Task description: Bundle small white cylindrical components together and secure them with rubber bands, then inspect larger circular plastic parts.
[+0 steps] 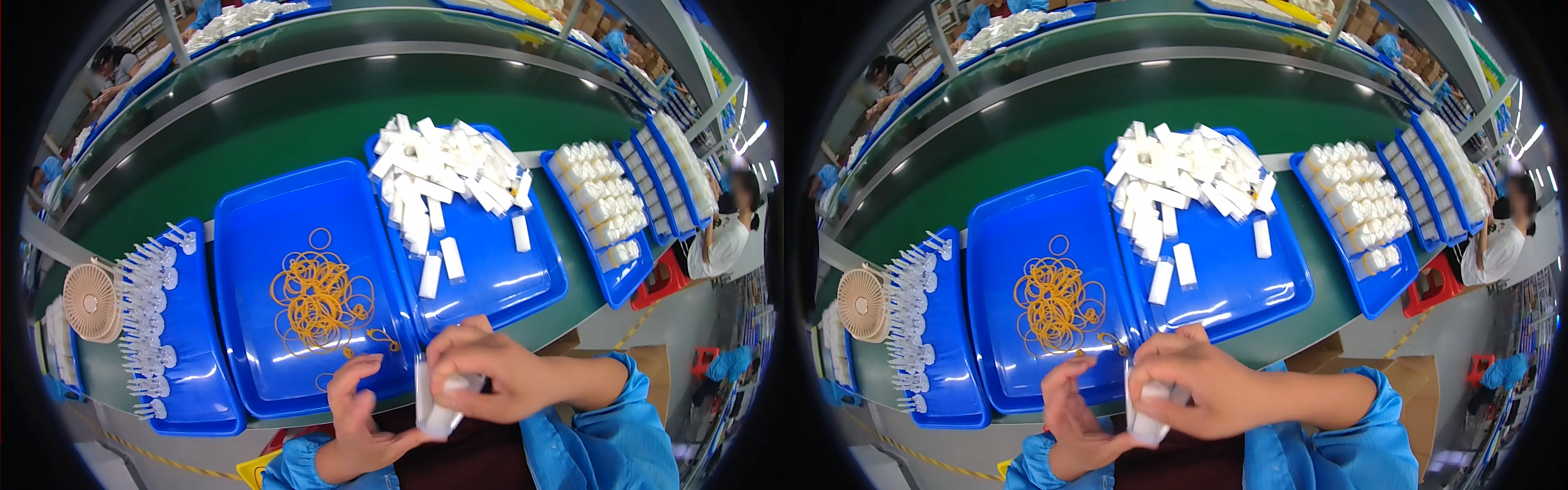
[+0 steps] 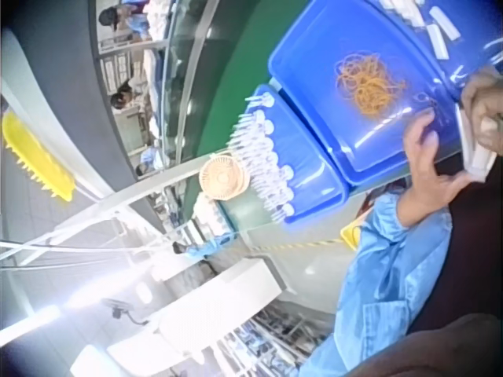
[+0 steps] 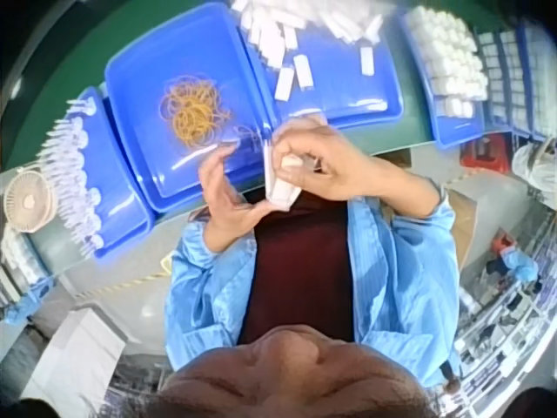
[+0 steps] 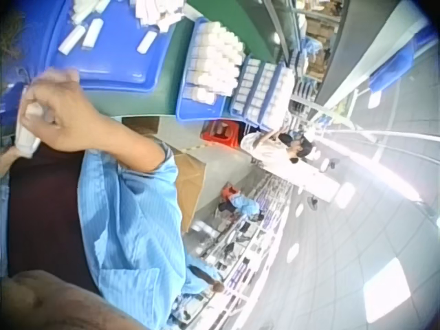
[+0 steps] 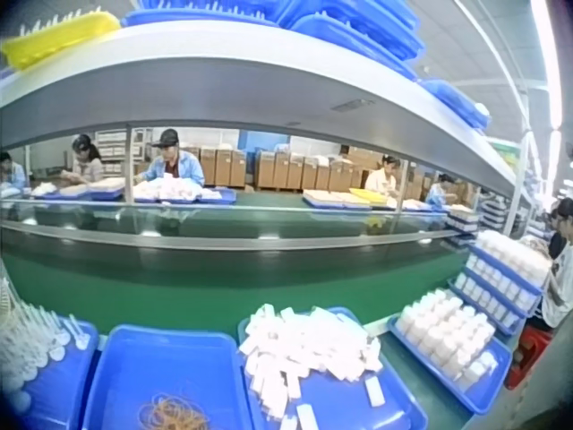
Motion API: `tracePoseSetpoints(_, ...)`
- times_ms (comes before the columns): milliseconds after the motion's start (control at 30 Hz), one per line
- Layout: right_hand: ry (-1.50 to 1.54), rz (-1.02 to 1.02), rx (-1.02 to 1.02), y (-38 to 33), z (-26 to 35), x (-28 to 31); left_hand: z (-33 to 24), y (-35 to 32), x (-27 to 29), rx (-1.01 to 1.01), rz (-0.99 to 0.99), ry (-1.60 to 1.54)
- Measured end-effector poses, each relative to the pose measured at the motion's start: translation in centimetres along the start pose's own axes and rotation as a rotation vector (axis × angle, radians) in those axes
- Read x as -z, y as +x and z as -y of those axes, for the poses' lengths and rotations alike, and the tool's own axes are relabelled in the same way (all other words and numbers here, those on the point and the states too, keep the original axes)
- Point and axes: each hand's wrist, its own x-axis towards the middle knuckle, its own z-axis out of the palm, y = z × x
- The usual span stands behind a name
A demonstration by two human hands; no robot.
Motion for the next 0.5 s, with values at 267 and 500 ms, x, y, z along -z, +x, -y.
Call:
tracePoseSetpoints(267,0.027,0.155,0.534,3.6,2.7,-1.3,0.2,0.1,2.0,0.611,0.633,-0.964)
tracePoseSetpoints(500,-0.68,0.012,0.356,11.7,-6.7,0.9,0.6,0.1,2.0,0.686,0.36,-1.022)
